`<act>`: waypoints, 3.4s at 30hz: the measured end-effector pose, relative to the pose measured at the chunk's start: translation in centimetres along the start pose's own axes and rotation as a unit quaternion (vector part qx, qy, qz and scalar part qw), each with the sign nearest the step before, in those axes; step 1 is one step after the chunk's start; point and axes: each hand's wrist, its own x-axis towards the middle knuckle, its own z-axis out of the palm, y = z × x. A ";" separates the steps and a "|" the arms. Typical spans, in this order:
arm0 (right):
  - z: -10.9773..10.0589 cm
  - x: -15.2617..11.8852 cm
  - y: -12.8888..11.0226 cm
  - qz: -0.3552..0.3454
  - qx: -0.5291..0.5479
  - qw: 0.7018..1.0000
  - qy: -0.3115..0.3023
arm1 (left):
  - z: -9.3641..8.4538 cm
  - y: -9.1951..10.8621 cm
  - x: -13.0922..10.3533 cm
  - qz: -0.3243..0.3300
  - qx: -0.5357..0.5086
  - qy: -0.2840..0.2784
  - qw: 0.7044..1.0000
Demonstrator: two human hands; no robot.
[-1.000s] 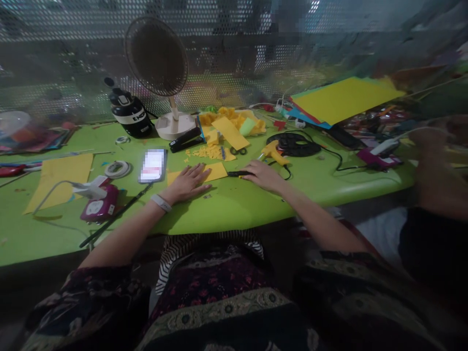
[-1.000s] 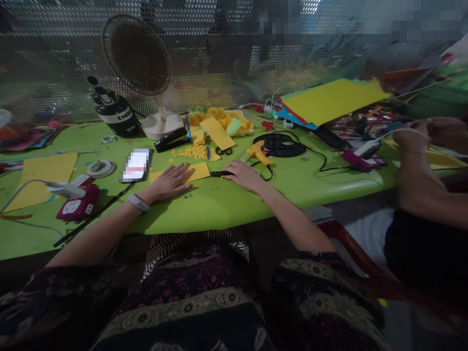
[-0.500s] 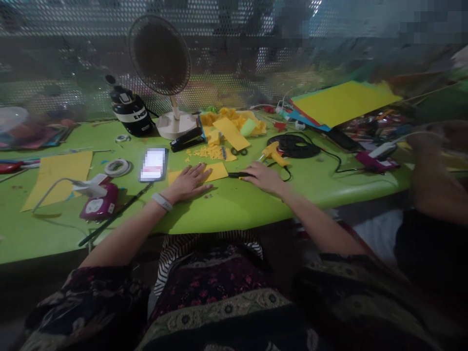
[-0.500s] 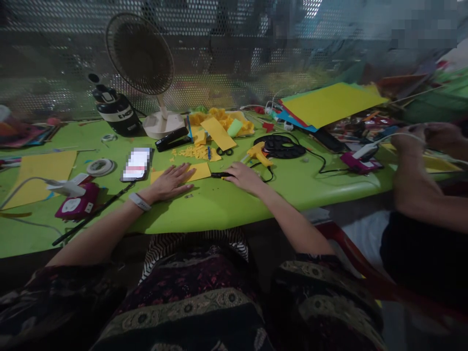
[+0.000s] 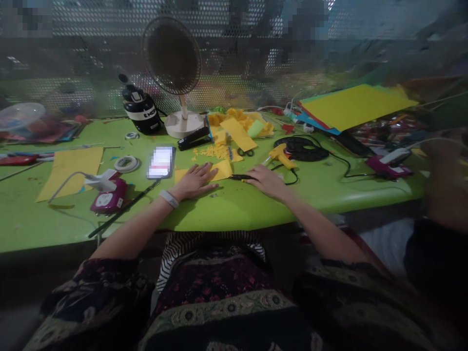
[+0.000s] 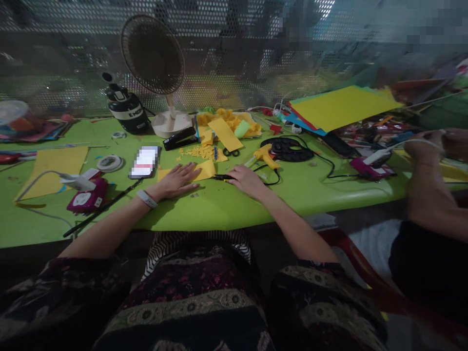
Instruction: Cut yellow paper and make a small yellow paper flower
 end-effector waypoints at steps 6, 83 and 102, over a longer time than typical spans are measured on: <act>0.1 -0.7 -0.1 -0.009 -0.001 1.000 0.016 | 0.3 -0.1 0.1 0.005 -0.004 0.014 1.000; 2.2 3.4 -4.5 -0.053 0.018 0.998 0.015 | -6.1 -4.9 2.3 -0.125 -0.226 -0.199 0.945; 2.2 3.8 -5.4 -0.063 0.040 0.997 0.003 | -6.1 -4.9 2.1 -0.100 -0.222 -0.198 0.949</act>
